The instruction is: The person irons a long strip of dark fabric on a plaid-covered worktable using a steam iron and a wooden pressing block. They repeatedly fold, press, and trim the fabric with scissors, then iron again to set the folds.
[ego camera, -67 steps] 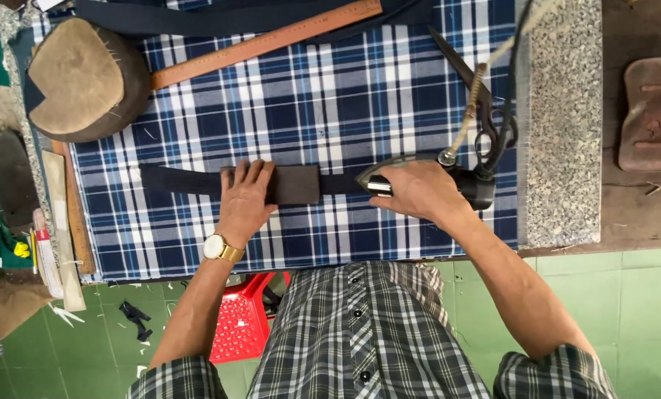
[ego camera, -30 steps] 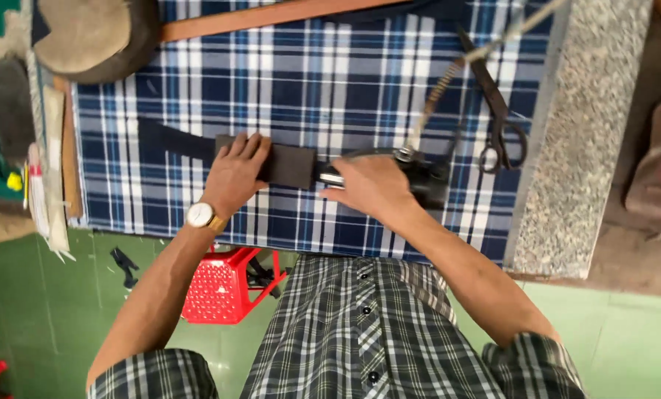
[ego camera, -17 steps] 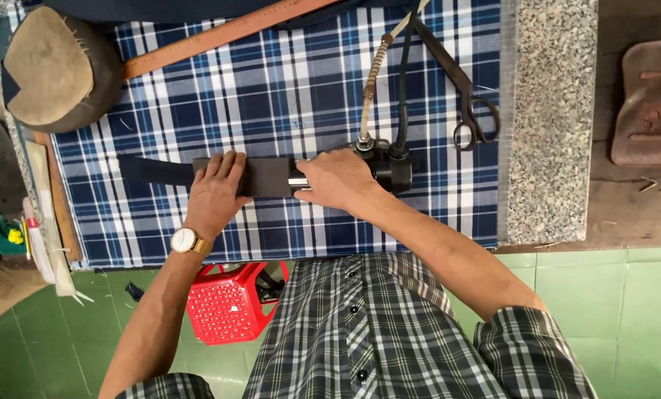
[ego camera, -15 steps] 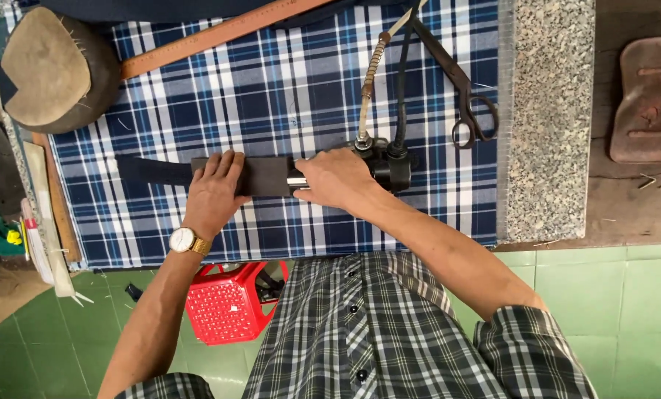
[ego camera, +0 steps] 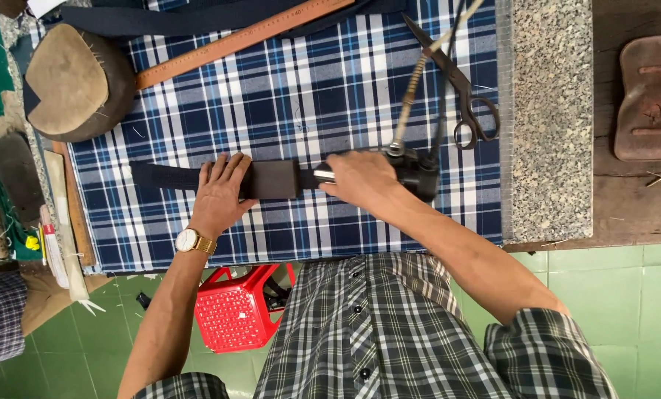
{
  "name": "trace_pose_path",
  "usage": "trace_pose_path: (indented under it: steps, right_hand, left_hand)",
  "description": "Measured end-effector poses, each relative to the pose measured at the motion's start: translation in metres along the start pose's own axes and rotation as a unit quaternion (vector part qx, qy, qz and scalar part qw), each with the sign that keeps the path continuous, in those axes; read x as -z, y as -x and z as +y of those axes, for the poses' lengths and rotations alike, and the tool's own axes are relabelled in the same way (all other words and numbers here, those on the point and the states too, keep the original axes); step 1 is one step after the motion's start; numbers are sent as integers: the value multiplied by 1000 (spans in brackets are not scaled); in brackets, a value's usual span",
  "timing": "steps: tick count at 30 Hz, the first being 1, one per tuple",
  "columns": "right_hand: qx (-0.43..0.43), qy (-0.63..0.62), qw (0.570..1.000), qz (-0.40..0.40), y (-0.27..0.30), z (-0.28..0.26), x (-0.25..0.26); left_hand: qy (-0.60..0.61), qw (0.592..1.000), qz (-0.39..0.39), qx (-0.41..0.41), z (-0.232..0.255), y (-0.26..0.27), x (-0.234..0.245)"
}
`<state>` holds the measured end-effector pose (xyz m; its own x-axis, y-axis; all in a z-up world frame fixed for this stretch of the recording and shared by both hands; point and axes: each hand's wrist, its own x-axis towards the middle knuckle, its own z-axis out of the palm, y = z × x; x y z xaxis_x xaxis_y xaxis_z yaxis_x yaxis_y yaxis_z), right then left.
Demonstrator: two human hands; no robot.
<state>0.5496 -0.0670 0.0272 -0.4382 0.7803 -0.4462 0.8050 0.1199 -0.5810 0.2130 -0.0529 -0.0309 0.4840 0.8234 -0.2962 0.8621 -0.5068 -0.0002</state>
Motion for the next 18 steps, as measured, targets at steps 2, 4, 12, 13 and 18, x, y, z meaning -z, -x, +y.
trace_pose_path:
  steps: [2, 4, 12, 13, 18]
  right_hand:
    - [-24, 3, 1000, -2, 17, 5, 13]
    - [-51, 3, 999, -1, 34, 16, 22]
    - [-247, -17, 969, 13, 112, 61, 35]
    - [-251, -14, 968, 14, 120, 66, 34]
    - [-367, -57, 928, 15, 158, 101, 28]
  left_hand:
    - [31, 999, 21, -1, -3, 0, -9]
    - [61, 997, 43, -7, 4, -3, -14]
    - [230, 934, 222, -159, 131, -49, -7]
    - [233, 932, 225, -161, 141, -54, -5]
    - [197, 934, 222, -199, 164, -79, -24]
